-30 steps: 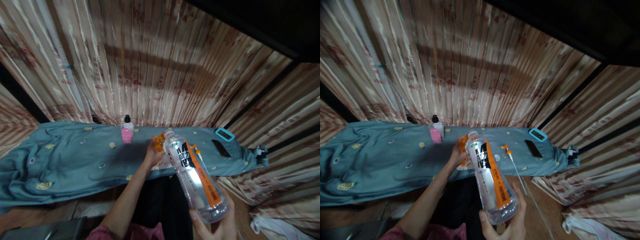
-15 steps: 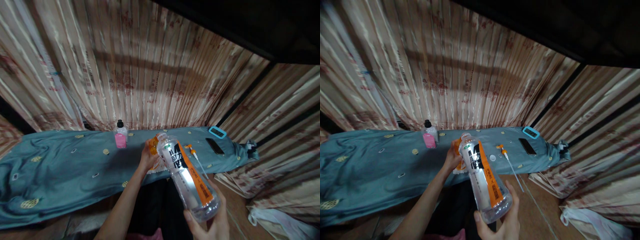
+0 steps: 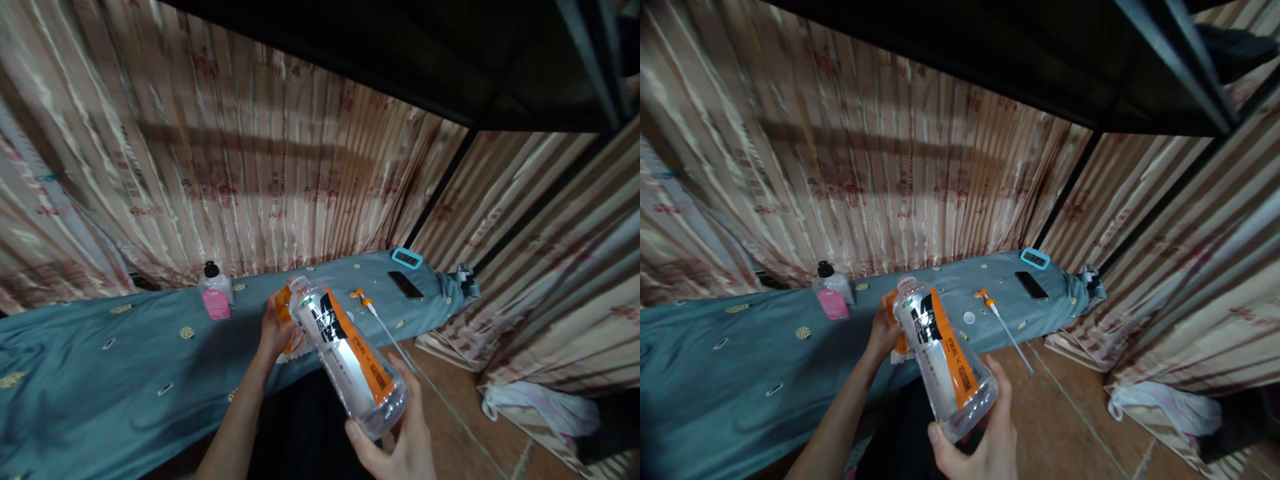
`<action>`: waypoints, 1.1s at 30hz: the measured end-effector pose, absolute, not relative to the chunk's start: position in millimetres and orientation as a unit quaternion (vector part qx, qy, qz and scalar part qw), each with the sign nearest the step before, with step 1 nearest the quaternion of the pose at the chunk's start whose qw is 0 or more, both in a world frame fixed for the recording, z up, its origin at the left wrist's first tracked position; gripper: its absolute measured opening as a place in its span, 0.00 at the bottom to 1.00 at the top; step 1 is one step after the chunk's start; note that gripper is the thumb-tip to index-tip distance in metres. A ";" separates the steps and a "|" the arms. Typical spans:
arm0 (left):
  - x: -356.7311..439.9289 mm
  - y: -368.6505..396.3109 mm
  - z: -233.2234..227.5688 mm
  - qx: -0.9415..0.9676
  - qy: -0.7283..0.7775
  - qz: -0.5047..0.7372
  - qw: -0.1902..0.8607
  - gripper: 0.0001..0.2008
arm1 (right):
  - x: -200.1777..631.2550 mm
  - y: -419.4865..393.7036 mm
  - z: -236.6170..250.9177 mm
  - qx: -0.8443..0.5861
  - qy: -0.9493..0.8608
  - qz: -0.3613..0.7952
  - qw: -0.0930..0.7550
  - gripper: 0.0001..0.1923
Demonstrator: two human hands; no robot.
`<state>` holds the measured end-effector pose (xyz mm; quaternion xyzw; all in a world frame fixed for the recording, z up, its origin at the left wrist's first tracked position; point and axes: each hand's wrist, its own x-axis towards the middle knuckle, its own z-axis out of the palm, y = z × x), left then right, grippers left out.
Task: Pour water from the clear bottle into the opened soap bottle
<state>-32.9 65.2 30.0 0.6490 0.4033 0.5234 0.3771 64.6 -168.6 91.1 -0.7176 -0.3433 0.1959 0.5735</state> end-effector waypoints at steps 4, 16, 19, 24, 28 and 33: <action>-33.9 66.2 30.0 0.651 0.396 0.528 0.376 0.25 | 64.7 -168.3 86.6 -0.708 -0.348 0.183 0.587 0.44; -32.4 63.9 34.1 0.648 0.400 0.521 0.385 0.25 | 61.7 -167.2 88.1 -0.713 -0.336 0.180 0.588 0.44; -32.5 62.9 35.0 0.651 0.403 0.515 0.385 0.25 | 62.0 -167.0 87.3 -0.720 -0.338 0.171 0.581 0.45; -32.1 62.7 34.8 0.653 0.400 0.513 0.389 0.25 | 62.9 -167.0 89.0 -0.733 -0.343 0.152 0.567 0.45; -32.5 62.9 33.9 0.655 0.392 0.507 0.400 0.25 | 63.1 -167.1 89.8 -0.736 -0.348 0.148 0.562 0.45; -33.2 61.6 35.7 0.651 0.399 0.503 0.405 0.25 | 65.0 -166.0 85.9 -0.733 -0.359 0.136 0.561 0.44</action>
